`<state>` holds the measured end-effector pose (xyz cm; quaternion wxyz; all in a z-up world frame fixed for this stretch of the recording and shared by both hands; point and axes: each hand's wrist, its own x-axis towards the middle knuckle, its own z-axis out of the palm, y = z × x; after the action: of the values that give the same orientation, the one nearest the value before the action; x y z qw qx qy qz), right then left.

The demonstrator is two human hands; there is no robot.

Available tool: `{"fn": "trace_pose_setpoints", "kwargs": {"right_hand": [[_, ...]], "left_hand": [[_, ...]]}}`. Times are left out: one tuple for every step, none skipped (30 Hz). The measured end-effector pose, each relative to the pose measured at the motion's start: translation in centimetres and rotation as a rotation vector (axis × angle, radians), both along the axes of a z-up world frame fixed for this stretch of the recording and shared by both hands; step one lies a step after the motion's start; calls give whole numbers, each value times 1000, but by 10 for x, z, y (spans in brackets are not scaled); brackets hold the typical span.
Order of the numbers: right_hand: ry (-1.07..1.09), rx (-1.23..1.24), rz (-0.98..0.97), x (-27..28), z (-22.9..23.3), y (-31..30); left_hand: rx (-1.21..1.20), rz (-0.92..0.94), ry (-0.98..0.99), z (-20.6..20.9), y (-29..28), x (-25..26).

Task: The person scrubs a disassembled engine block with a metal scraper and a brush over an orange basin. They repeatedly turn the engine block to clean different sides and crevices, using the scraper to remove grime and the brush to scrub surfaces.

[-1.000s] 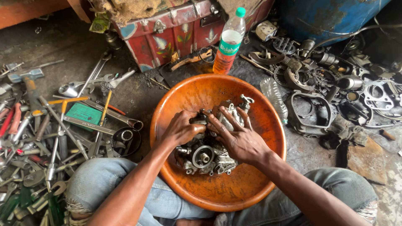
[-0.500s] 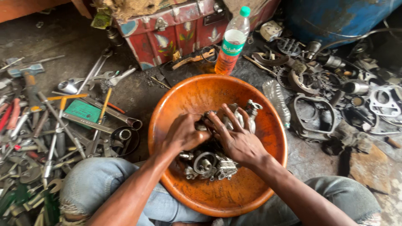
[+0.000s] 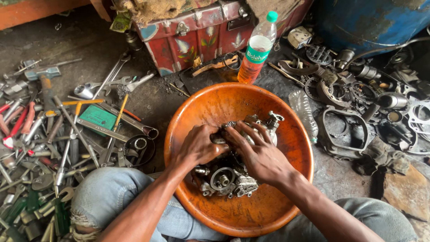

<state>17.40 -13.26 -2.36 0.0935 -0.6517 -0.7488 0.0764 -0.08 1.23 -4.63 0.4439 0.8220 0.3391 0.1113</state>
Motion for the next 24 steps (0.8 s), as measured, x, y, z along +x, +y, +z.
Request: {"fn": "trace_pose_setpoints", "kwargs": {"right_hand": [[19,14,30,2,1,-5],[38,28,60,7,2,-14],[52,43,89,13,2,-23],[6,131,91,16,0,-28],[-40,220,88,18,-2,-31],[-87,309,86,24,-4,-35],[189,270,-64,31,-4,-38],[466,224,-213,40,-1,-40],[744,170,-359,49,1,-41],[762,196,-382,56,4,-40],[777,223,-409,62,6,-38],[791,250,-436,66,8,-36],[653,124,-575,67,10,-33],[511,-1,-710,66,10,-31],[368,-122,-838,65,9,-30],[418,31,-798,64,6,-30],[465,182,-757,62,1,-32],[512,334,-713,62,-5,-31],[571,340,-734,63,-12,-32],[630,346,-755,64,-18,-33],[684,354,-779,68,-22,-37],[749,327,-830,72,-25,-38],[815,300,-885,77,-29,-35],[881,273,-940,80,-33,-34]], "left_hand": [[-25,12,44,-3,2,-1],[-50,23,89,-7,4,-1],[-75,33,129,-12,6,0],[-72,6,-2,-18,8,2],[-68,-27,-134,-23,9,7],[-65,-61,-266,-27,10,10],[36,-58,-248,-28,11,6],[138,-57,-230,-27,11,2],[241,-56,-210,-23,11,0],[248,-37,-96,-17,10,-2],[254,-24,15,-10,9,-4],[260,-11,126,-4,7,-4],[279,-12,105,3,6,-4],[298,-12,83,8,5,-6],[320,-12,62,13,5,-7],[308,-23,-9,16,4,-7],[293,-32,-80,19,1,-6],[277,-43,-151,21,0,-6],[281,-41,-80,25,-2,-6],[284,-41,-7,29,-2,-7],[288,-43,60,35,-3,-5],[282,-28,64,41,-3,-4],[276,-17,68,49,-2,-4],[271,-6,72,56,-1,-5]]}}
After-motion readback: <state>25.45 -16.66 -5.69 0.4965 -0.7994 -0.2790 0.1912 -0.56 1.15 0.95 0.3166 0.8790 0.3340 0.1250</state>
